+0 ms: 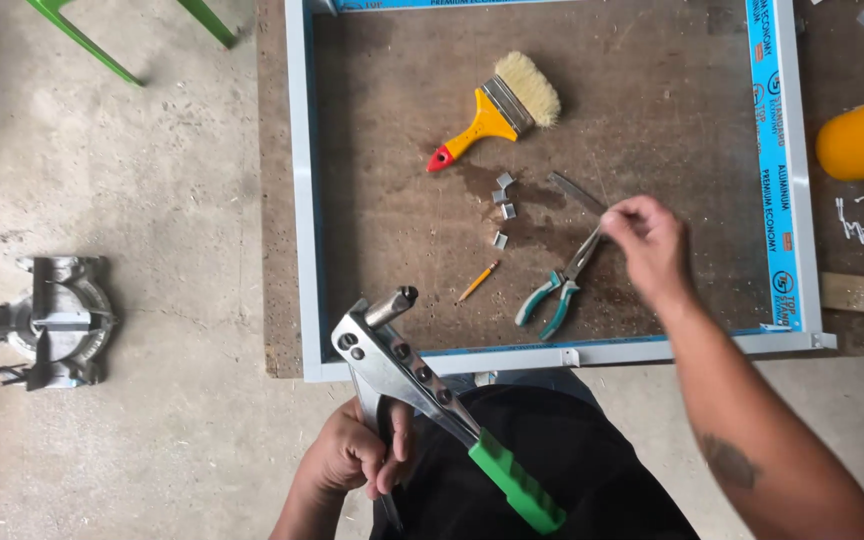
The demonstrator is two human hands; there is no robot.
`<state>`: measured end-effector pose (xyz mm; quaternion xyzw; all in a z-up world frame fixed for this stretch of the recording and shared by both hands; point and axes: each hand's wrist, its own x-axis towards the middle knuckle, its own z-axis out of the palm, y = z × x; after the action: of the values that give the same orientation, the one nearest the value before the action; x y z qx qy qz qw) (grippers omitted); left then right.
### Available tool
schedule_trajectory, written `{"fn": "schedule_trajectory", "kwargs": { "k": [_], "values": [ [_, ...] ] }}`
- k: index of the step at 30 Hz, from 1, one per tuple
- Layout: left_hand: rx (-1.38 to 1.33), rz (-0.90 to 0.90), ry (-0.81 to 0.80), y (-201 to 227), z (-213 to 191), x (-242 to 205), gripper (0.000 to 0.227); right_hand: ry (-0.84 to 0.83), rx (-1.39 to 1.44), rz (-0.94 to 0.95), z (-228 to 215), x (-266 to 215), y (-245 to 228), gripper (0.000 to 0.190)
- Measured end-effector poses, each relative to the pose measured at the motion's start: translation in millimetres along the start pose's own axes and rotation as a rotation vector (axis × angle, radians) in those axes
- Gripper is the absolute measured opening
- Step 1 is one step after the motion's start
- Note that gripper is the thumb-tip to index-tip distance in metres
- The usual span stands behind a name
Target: The person marks a metal frame with a pencil, drills holes into it, and then uses a rivet gun to insert rivets. The person handles a pencil, a drill, and a rivet gun while working on the frame.
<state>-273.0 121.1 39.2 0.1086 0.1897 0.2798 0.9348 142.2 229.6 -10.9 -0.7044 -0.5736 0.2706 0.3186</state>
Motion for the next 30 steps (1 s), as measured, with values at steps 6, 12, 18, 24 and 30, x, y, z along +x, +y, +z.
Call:
{"fn": "schedule_trajectory", "kwargs": {
  "k": [6, 12, 18, 24, 30],
  "values": [
    [0.063, -0.056, -0.102, 21.1, 7.6, 23.2, 0.028, -0.159, 1.136, -0.252, 36.6, -32.2, -187.4, 0.011],
    [0.113, -0.068, -0.126, 33.7, 9.6, 31.2, 0.027, -0.106, 1.301, -0.219, 63.9, -35.6, -222.5, 0.008],
    [0.105, -0.088, -0.136, 37.2, 6.1, 32.3, 0.028, 0.003, 1.323, -0.239, 70.1, -38.4, -232.1, 0.009],
    [0.167, -0.075, -0.099, 43.7, 9.5, 33.9, 0.025, 0.033, 1.256, -0.238, 73.8, -37.5, -237.0, 0.007],
    [0.152, -0.074, -0.119, 45.4, 4.8, 36.6, 0.026, 0.020, 1.311, -0.225, 75.2, -36.7, -235.1, 0.007]
  ]
}}
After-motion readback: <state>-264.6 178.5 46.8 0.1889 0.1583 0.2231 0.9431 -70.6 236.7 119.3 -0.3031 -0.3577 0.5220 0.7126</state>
